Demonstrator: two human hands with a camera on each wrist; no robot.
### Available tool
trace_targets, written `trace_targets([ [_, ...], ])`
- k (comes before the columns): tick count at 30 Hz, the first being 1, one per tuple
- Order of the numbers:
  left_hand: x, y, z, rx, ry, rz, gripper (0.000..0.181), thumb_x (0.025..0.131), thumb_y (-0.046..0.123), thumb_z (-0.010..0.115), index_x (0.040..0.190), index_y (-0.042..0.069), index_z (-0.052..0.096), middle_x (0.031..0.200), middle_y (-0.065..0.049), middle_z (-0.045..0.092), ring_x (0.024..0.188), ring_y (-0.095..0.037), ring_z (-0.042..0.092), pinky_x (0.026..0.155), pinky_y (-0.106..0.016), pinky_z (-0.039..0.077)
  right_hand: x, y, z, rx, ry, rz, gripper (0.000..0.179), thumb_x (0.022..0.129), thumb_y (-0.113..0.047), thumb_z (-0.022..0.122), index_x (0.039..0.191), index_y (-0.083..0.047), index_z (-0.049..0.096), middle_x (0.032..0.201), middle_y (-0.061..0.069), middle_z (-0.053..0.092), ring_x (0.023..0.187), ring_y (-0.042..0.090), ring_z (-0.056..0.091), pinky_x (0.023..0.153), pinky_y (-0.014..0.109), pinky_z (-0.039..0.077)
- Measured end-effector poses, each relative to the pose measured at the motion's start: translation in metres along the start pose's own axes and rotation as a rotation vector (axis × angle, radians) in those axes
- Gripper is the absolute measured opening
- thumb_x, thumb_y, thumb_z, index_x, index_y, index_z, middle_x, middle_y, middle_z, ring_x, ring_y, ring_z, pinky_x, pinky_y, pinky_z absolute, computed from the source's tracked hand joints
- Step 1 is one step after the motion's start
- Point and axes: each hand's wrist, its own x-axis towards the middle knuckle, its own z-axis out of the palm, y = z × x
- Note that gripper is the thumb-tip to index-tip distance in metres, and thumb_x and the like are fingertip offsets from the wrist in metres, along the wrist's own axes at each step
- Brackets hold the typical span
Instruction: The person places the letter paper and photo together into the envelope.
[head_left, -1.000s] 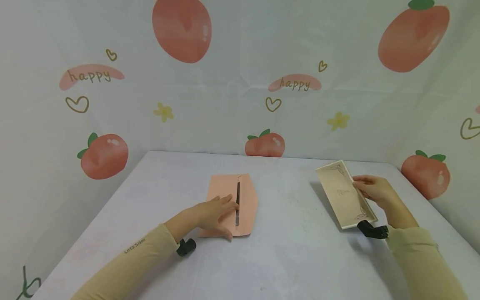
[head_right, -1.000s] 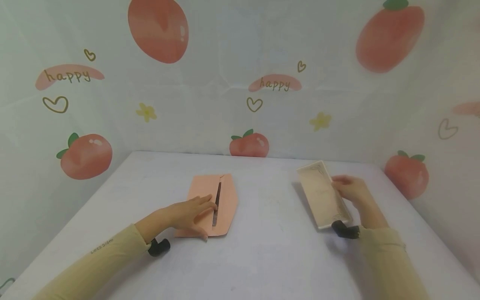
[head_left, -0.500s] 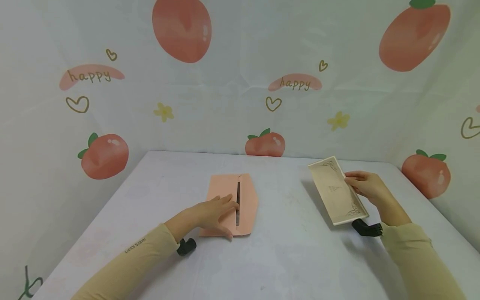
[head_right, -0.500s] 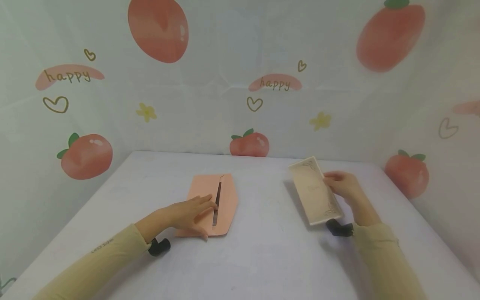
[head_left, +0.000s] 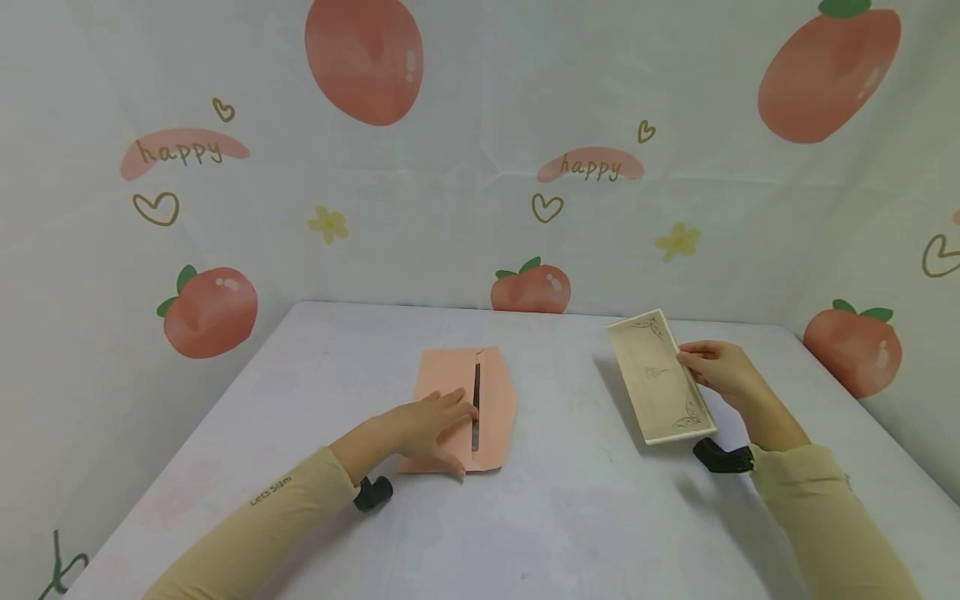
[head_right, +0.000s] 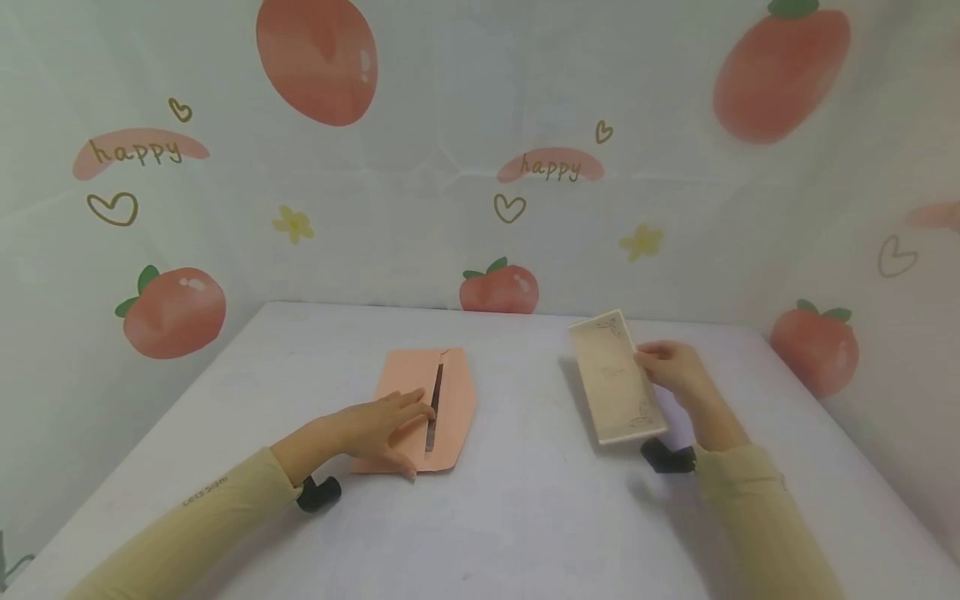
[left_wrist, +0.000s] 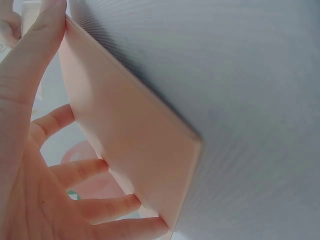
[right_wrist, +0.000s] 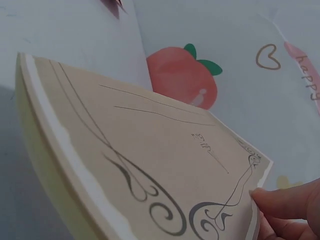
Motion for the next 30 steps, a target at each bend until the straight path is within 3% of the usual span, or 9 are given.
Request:
trace_targets([
  [23, 0.000, 0.000, 0.001, -0.007, 0.000, -0.011, 0.077, 0.068, 0.065, 0.069, 0.130, 0.031, 0.037, 0.156, -0.009, 0.021, 0.137, -0.049, 0.026, 0.095, -0.063, 0.040, 0.001, -0.014, 0.031, 0.029, -0.027, -0.029, 0.050, 0.096, -0.020, 0.051, 0.127, 0.017, 0.039, 0.075, -0.021, 0.056, 0.070, -0.005, 0.053, 0.065, 0.014, 0.049],
  [30, -0.001, 0.000, 0.001, -0.008, -0.011, -0.018, 0.078, 0.068, 0.066, 0.068, 0.130, 0.032, 0.037, 0.157, -0.010, 0.019, 0.137, -0.050, 0.025, 0.097, -0.064, 0.038, 0.001, -0.017, 0.039, -0.001, -0.023, -0.009, 0.050, 0.095, -0.024, 0.053, 0.129, 0.013, 0.042, 0.086, -0.012, 0.061, 0.074, -0.004, 0.056, 0.069, 0.014, 0.050],
])
